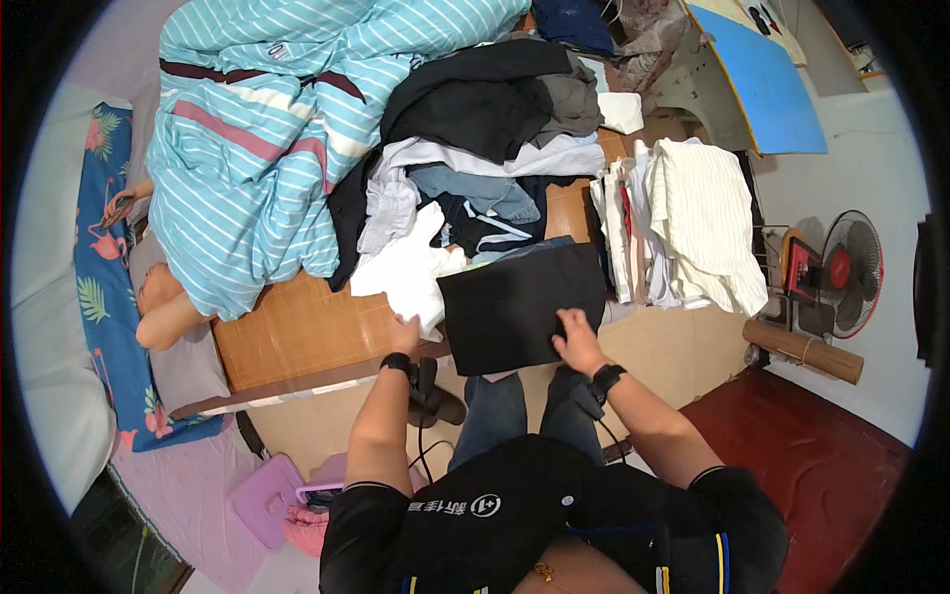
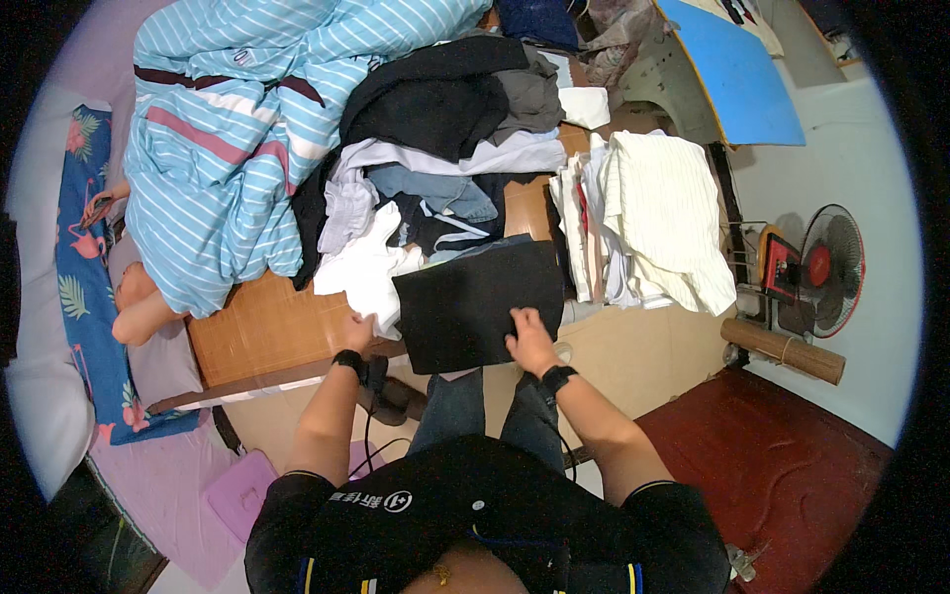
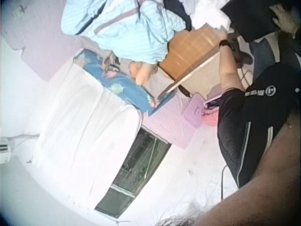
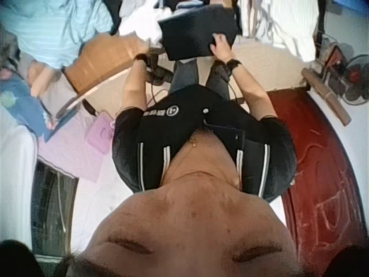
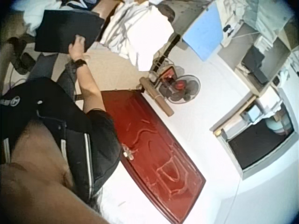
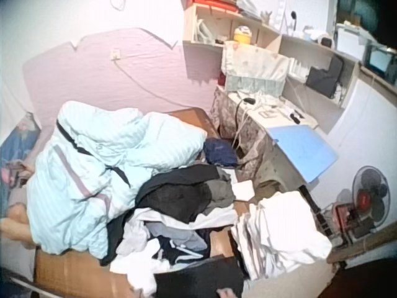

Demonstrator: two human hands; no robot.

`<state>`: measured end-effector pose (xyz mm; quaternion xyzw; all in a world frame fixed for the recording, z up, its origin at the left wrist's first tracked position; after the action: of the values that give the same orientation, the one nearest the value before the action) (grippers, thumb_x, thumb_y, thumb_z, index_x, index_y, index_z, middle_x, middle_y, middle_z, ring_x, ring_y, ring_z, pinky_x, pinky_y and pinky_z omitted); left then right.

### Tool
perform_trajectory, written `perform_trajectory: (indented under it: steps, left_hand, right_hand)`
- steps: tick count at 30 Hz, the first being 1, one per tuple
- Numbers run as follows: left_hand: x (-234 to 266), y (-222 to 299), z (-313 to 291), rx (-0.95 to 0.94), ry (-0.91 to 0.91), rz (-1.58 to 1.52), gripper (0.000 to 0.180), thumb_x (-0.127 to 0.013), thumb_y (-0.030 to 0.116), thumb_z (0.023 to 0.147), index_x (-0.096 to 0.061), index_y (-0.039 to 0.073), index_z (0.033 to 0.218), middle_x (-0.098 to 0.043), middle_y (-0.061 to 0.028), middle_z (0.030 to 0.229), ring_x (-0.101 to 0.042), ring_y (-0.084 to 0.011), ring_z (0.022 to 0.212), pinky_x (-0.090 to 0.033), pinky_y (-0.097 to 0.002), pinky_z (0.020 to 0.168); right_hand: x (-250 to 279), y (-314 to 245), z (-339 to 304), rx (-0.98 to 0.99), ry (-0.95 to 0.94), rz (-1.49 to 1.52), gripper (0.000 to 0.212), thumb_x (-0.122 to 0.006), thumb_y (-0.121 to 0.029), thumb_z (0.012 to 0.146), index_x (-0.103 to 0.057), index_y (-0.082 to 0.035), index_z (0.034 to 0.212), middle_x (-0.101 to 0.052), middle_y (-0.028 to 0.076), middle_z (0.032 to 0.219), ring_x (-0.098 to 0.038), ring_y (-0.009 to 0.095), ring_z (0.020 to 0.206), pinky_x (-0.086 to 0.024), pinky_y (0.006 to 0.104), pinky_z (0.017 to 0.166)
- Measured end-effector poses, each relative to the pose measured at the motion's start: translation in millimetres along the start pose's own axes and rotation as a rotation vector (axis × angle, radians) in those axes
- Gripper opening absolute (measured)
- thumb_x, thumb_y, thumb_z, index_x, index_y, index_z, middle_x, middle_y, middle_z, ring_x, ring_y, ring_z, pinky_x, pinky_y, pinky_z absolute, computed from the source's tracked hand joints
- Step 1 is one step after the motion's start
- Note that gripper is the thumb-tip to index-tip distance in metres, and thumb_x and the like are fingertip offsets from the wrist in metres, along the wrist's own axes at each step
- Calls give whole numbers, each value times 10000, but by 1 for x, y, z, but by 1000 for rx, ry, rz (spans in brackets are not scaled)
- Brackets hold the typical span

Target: The person folds items of clothing one by one on a small blue table. The person spreads out a white skirt, a pink t-shirt, a black polo shirt, and a white t-shirt, folding each and placing them into a growing stack of laundry on a nearby bed.

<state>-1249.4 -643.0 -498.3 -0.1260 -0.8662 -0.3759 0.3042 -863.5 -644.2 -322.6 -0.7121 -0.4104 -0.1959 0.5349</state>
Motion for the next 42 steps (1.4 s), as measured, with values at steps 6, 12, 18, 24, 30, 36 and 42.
perform_trajectory:
  steps: [6,12,18,24,30,36,42]
  left_hand:
    - [-22,70,64,53,25,-6,722,-709,221,677,-344,-80,1222,-478,-254,1129,-513,-318,966,-417,-384,838]
    - [2,66,81,75,-82,-227,580,-620,188,748,-393,-127,1178,-503,-258,1142,-517,-319,1018,-396,-356,895]
    - [115,211,-5,-195,-128,-663,290,-517,98,851,-505,-61,1093,-586,-106,1021,-564,-158,860,-449,-277,750]
    - [152,333,-144,-401,-325,-827,251,-491,136,874,-543,-46,1040,-604,-91,956,-571,-151,826,-458,-270,722]
    - [92,454,-361,-512,-783,-937,276,-457,170,913,-517,-42,1079,-596,-73,976,-565,-124,840,-454,-246,733]
    - [21,539,-551,-819,-1156,-795,325,-436,194,934,-479,-36,1160,-562,-39,1024,-499,-75,907,-402,-221,791]
    - [-87,613,-727,-875,-1400,-564,264,-478,233,918,-512,-3,1031,-540,-25,773,-487,-58,594,-413,-195,449]
  right_hand:
    - [-37,40,-10,-355,-219,111,493,-569,-173,806,-407,8,1235,-407,237,1217,-458,380,1085,-399,377,919]
    - [-3,46,-31,-419,-197,174,326,-569,-157,800,-530,22,1069,-608,190,875,-597,315,830,-467,361,759]
    - [46,24,-57,-363,-32,306,194,-572,-130,800,-551,19,923,-604,120,733,-582,213,660,-468,320,634]
    - [114,-76,-66,-7,23,567,468,-595,-57,819,-382,-28,1235,-524,62,982,-533,97,768,-461,238,659]
    - [282,-141,-160,343,389,197,887,-699,-185,705,-152,-66,1393,-291,162,1369,-421,296,1162,-319,361,989]
    - [401,-65,-299,381,654,471,487,-611,-84,762,-464,3,1218,-532,178,1171,-528,258,1072,-397,330,920]
    - [512,68,-461,293,830,829,308,-504,-1,826,-526,32,1132,-603,98,1073,-553,154,978,-440,288,846]
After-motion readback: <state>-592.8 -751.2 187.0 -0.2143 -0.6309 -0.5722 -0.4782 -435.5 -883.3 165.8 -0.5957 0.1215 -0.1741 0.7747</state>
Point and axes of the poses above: each hand's wrist, its own z-axis towards the middle knuckle, its own x-axis out of the back of the hand, y = z × x, the point moved 5 cm from there along z, towards the middle knuckle
